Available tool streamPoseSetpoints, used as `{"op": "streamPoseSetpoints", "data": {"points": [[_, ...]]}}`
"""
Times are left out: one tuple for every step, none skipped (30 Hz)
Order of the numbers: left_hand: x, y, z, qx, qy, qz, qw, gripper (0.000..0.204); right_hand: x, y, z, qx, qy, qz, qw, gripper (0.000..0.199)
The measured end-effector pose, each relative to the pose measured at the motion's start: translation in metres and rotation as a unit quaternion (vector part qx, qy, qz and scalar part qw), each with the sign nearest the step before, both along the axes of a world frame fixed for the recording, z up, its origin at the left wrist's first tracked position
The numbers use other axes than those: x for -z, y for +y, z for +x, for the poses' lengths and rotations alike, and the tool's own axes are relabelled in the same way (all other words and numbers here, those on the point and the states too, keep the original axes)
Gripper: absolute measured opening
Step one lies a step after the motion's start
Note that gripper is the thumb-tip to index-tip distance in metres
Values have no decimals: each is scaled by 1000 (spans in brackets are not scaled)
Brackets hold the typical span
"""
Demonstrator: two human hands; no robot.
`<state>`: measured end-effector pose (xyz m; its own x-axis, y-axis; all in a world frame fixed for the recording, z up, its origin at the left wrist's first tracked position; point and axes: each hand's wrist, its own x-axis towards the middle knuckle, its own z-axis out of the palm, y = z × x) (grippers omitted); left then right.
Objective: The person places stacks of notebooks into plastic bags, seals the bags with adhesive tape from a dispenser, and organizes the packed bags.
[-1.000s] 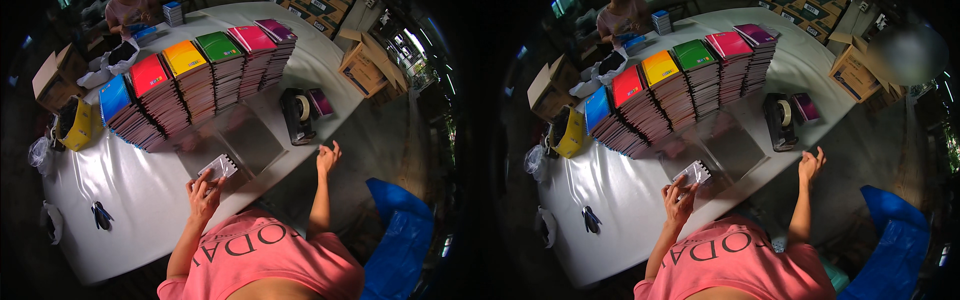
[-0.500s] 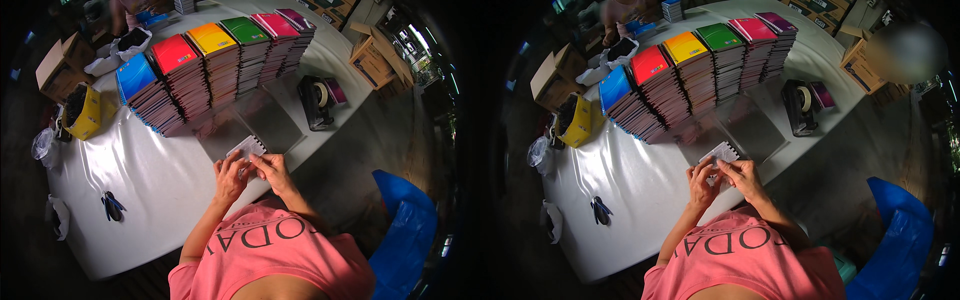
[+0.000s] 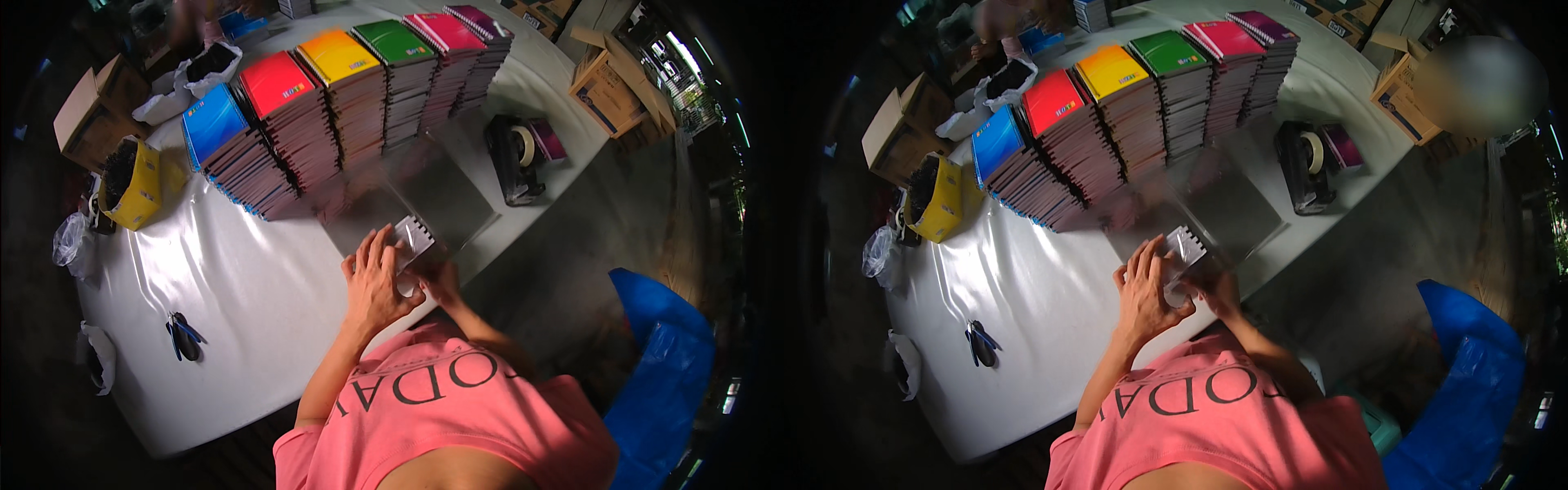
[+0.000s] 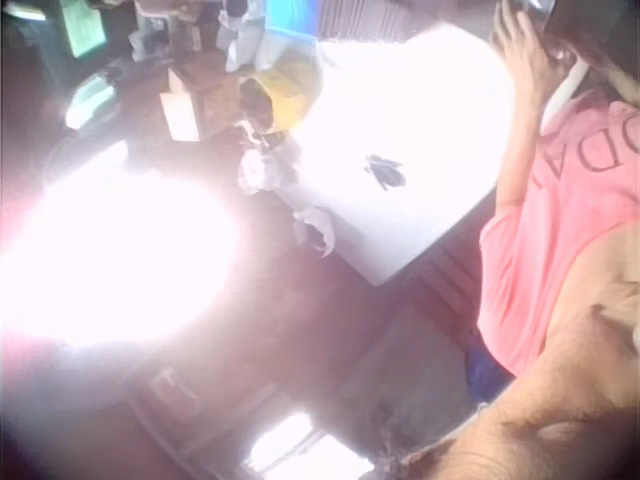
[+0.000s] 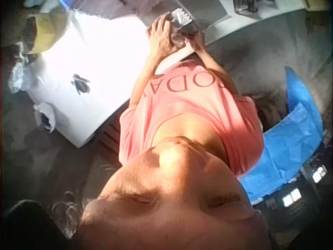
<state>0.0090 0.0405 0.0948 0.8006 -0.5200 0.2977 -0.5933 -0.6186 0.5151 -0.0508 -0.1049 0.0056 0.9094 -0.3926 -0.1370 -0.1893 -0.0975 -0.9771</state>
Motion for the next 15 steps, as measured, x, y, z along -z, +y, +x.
{"op": "streamPoseSetpoints", "data": {"points": [[12, -5, 2, -18, 5, -21, 1000, 73, 20, -7, -2, 4, 16, 86, 996, 20], [14, -10, 5, -35, 12, -39, 999, 72, 17, -8, 3, 9, 33, 175, 984, 20], [15, -16, 6, -64, -6, -27, 998, 68, 12, -15, 1, -28, 80, 131, 988, 25], [15, -18, 8, -46, -2, -28, 999, 68, 4, -24, -6, -63, 126, 87, 986, 30], [7, -19, 12, -28, 2, -31, 999, 67, -3, -37, -5, -75, 162, 116, 977, 36], [-2, -23, 13, -9, 6, -35, 999, 67, -10, -49, -8, -82, 201, 144, 966, 43], [-11, -30, 9, 5, -30, -40, 999, 66, -8, -70, -10, -68, 226, 247, 940, 50], [-22, -34, 3, 52, -59, -25, 997, 63, -9, -85, -9, -56, 247, 347, 903, 57], [-32, -43, -3, 85, -115, -14, 990, 62, -23, -86, -12, -69, 188, 374, 905, 66], [-44, -55, -9, 116, -170, -2, 979, 60, -41, -91, -10, -87, 109, 446, 884, 63], [-59, -65, -13, 188, -204, 13, 961, 59, -55, -100, -6, -177, -5, 663, 727, 60], [-68, -74, -15, 256, -236, 29, 937, 59, -74, -111, -4, -175, -41, 690, 701, 58], [-72, -88, -21, 267, -309, 39, 912, 65, -95, -120, -2, -176, -75, 716, 672, 58], [-84, -98, -26, 295, -283, 41, 912, 70, -108, -138, 2, -167, -118, 636, 744, 64], [-86, -106, -25, 296, -268, -6, 917, 72, -122, -158, 6, -147, -154, 540, 814, 72]]}}
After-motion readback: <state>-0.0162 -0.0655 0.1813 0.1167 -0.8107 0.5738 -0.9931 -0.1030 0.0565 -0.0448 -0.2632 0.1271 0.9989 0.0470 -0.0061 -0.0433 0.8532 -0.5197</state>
